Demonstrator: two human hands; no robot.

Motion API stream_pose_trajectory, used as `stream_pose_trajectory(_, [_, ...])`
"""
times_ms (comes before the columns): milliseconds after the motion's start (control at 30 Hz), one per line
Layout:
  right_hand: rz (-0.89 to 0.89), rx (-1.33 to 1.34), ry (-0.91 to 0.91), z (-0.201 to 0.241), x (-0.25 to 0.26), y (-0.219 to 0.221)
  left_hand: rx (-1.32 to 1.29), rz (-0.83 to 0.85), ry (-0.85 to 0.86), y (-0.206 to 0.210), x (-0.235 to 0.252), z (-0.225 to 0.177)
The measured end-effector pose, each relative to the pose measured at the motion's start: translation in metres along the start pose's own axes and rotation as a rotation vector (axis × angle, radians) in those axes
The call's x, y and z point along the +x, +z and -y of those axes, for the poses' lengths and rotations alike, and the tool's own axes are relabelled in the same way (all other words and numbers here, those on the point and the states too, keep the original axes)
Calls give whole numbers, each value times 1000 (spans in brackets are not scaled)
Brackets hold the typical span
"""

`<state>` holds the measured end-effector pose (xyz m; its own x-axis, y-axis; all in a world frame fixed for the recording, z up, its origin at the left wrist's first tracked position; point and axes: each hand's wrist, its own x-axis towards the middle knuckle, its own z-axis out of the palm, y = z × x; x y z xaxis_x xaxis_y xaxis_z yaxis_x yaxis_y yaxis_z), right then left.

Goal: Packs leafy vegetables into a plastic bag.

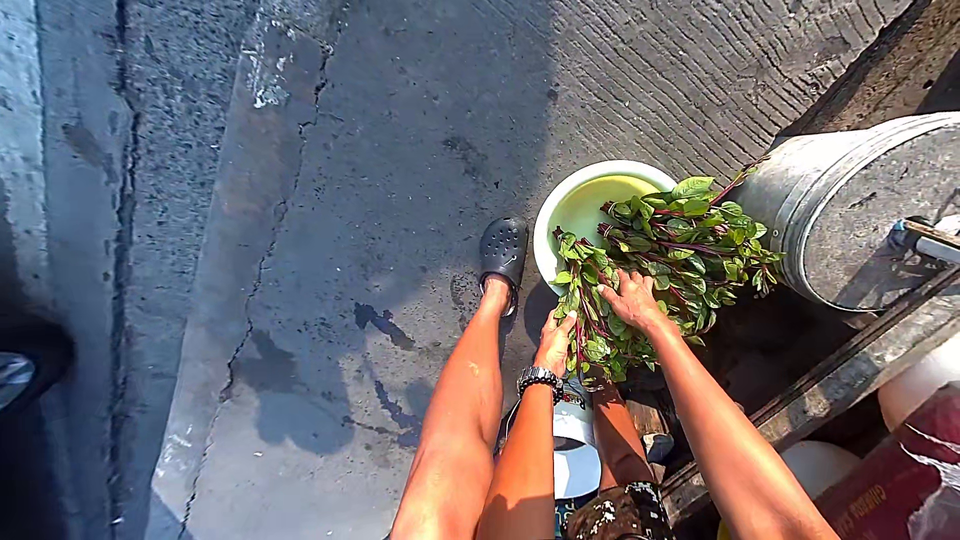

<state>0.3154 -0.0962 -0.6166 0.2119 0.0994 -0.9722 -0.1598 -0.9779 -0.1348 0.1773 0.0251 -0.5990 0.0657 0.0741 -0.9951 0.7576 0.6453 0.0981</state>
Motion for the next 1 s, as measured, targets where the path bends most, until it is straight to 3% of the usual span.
stream_pose_trajectory(200, [17,71,66,22,-21,17,-15,-24,-11,0,-3,4])
stream_pose_trajectory(367, [-155,-69,11,12,-15,17,-25,-11,-9,3,-4,1])
stream_pose_trajectory(567, [-40,-112,-36,-6,5,-2,-29,18,18,4,-1,4])
stream_pose_trajectory(1000, [15,27,12,-5,6,0,-46,55,19,15,-5,0])
